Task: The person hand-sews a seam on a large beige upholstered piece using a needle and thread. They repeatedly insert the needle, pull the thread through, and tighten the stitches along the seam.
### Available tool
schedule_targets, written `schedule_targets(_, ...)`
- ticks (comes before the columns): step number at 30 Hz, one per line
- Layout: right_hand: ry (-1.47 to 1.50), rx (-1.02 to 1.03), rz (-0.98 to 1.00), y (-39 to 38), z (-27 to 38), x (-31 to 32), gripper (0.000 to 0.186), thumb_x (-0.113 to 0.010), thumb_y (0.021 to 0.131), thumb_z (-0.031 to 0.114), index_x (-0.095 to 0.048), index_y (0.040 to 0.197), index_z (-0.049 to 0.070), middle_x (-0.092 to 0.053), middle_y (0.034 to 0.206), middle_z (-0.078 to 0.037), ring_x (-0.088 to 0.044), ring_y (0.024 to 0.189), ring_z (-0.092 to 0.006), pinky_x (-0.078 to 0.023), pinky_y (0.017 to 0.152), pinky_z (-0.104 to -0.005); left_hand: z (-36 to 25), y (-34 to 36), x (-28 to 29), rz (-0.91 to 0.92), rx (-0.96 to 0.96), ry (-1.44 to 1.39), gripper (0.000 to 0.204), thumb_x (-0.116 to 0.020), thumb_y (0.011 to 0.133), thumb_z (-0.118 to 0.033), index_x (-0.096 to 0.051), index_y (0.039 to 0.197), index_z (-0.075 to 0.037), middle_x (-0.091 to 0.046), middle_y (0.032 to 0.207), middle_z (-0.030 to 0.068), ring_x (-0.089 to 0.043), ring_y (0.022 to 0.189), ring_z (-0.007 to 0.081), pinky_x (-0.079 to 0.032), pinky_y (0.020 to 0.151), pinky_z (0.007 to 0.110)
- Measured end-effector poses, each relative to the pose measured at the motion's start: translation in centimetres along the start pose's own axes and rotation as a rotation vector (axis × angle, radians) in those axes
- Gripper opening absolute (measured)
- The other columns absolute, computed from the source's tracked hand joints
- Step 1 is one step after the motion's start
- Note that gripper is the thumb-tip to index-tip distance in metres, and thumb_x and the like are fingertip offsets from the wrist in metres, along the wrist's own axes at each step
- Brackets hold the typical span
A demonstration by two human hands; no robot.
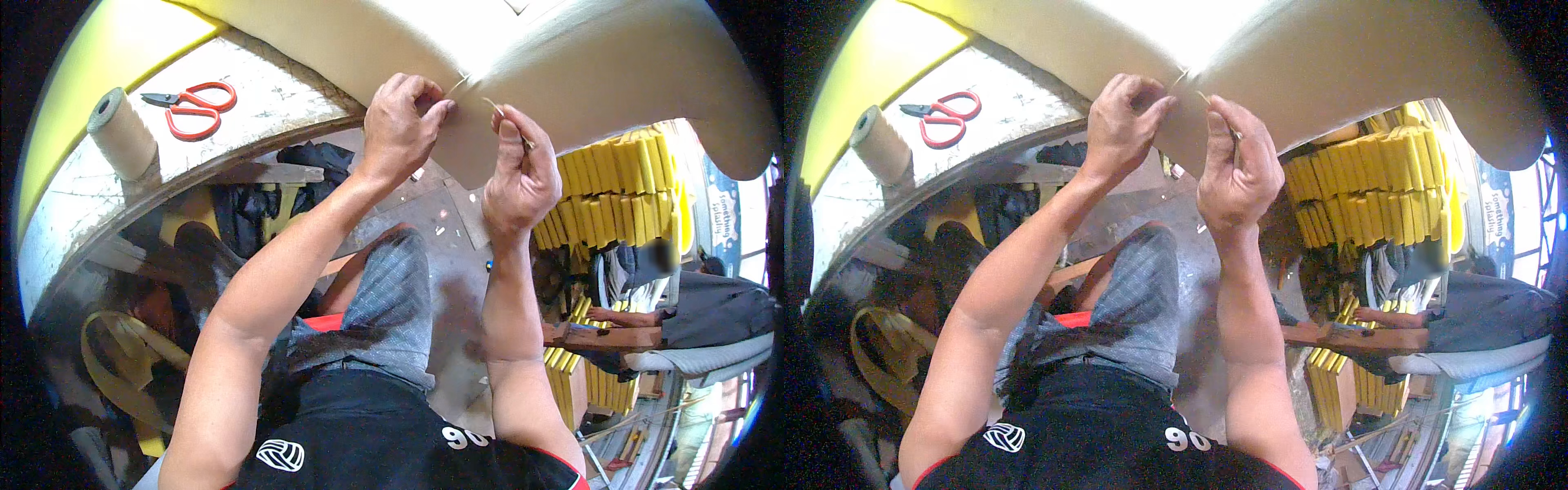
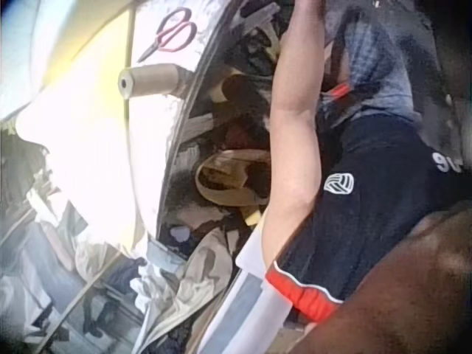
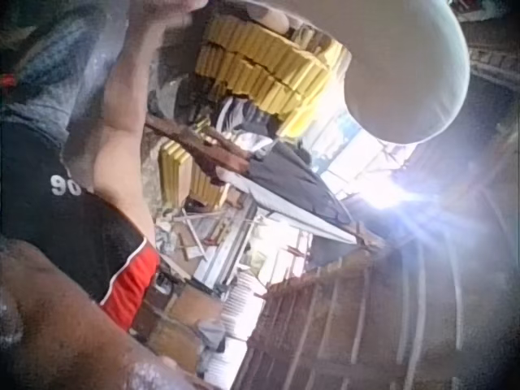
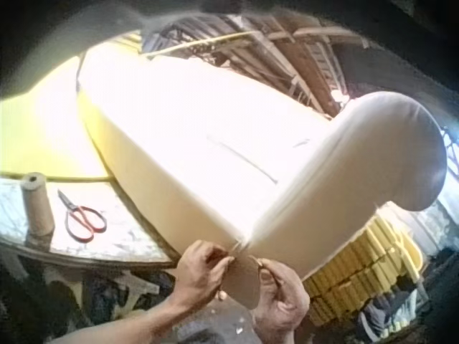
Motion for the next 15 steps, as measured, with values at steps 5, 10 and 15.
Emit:
schedule_targets(5, -0.123, 0.145, 0.091, 1.1, -0.4, -1.2, 0.015, -0.071, 0.095, 0.001, -0.075, 0.11, 0.0, -0.076, 0.105, -0.017, -0.074, 0.099, -0.0268, -0.058, 0.087, -0.0348, 1.1, 0.8, 0.9, 0.086, 0.165, -0.252, 0.02, -0.075, 0.095, -0.019, -0.074, 0.098, 0.001, -0.075, 0.091, 0.0088, -0.07, 0.081, 0.015, -0.056, 0.073, 0.03)
schedule_targets(10, -0.105, 0.12, 0.117, 1.4, -1.2, -1.8, 0.016, -0.071, 0.095, 0.0, -0.075, 0.11, 0.001, -0.076, 0.107, -0.017, -0.074, 0.101, -0.0275, -0.057, 0.088, -0.0358, 2.2, 1.2, 0.8, 0.055, 0.165, -0.335, 0.021, -0.076, 0.093, -0.02, -0.075, 0.096, 0.001, -0.074, 0.085, 0.009, -0.069, 0.077, 0.014, -0.056, 0.071, 0.03)
schedule_targets(15, -0.155, 0.172, 0.133, 1.6, -1.7, -2.0, 0.02, -0.07, 0.092, -0.002, -0.076, 0.111, 0.002, -0.076, 0.107, -0.017, -0.074, 0.101, -0.0289, -0.057, 0.089, -0.0371, 2.4, 1.3, 0.6, 0.01, 0.138, -0.33, 0.02, -0.075, 0.093, -0.02, -0.074, 0.095, 0.0, -0.073, 0.083, 0.0095, -0.069, 0.075, 0.0153, -0.056, 0.07, 0.031)
Point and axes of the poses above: each hand's wrist, its own y-axis towards the middle knuckle, its own x-axis out of the back of the hand, z = x × y, the point moved 2 cm from there along y, towards the middle knuckle
